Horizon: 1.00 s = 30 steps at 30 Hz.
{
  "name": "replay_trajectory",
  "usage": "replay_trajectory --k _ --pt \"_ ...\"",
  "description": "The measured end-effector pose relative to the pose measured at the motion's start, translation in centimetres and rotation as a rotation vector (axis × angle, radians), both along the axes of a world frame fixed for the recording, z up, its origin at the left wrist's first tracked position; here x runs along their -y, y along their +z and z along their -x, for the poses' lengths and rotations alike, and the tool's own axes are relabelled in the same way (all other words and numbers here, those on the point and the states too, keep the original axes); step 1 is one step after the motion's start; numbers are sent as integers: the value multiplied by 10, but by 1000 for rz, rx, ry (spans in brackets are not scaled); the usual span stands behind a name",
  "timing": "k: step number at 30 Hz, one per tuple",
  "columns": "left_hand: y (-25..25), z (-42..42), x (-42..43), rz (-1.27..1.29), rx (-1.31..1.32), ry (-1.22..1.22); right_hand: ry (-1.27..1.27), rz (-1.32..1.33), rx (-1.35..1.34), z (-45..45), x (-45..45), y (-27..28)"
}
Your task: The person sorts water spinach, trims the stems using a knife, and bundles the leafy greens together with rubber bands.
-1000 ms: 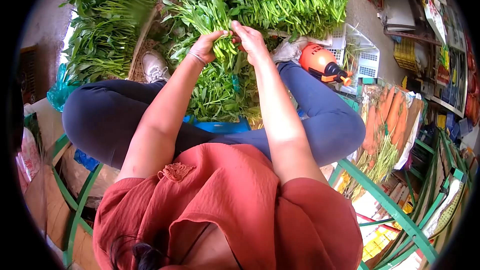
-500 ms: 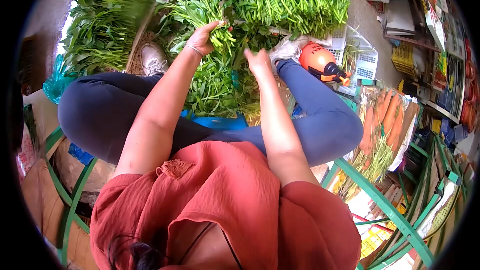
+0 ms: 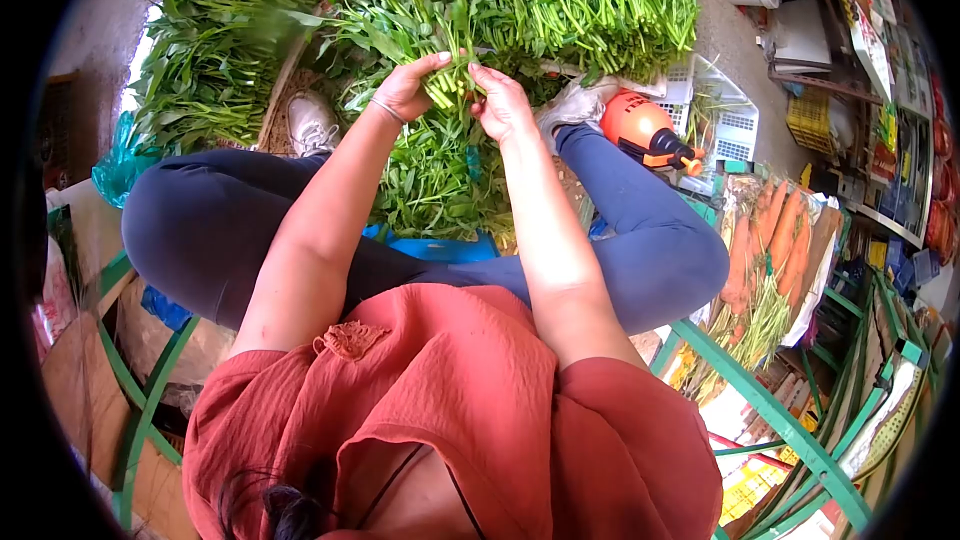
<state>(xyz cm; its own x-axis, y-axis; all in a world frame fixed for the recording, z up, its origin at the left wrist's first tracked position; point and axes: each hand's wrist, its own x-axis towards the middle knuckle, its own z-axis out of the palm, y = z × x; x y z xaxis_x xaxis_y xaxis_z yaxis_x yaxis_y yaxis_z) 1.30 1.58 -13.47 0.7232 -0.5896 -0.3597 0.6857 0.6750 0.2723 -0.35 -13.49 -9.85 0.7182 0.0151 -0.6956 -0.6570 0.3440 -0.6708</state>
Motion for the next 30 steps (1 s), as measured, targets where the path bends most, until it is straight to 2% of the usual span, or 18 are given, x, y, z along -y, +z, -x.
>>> replay_trajectory --k 2,4,6,8,10,12,13,16,17,18,20,24,26,28,30 --pt "-10 0 -1 10 19 -15 -64 -70 -54 1 -4 -5" --pt "-26 3 -2 -57 -48 -35 122 93 -23 3 -7 -12" --pt "-26 5 -2 -65 -47 -27 199 144 16 5 -12 -18" --pt "-13 8 -5 82 -20 -70 396 233 1 4 -10 -16" --pt "-24 9 -8 47 -34 -94 512 278 -94 0 -10 -6" --pt "-24 5 -5 -11 -53 14 677 345 -253 -13 -1 10" --pt "-19 2 -5 15 -65 63 677 417 -182 -19 9 15" --pt "1 -15 -9 48 87 200 253 686 66 -45 43 -10" --pt "16 -18 -10 32 53 238 147 843 272 -57 59 -36" --pt "23 -20 -7 51 63 260 153 1126 390 -66 65 -36" --pt "12 -22 -3 134 22 216 46 1407 511 -74 52 -18" --pt "-9 -11 2 109 -172 143 117 1472 492 -86 54 -19" --pt "-13 -3 6 31 -255 147 145 1391 459 -83 57 -21" --pt "-17 -5 4 59 -245 83 287 1385 414 -75 59 -12" --pt "-19 -4 4 76 -307 117 281 1414 434 -75 63 -4"
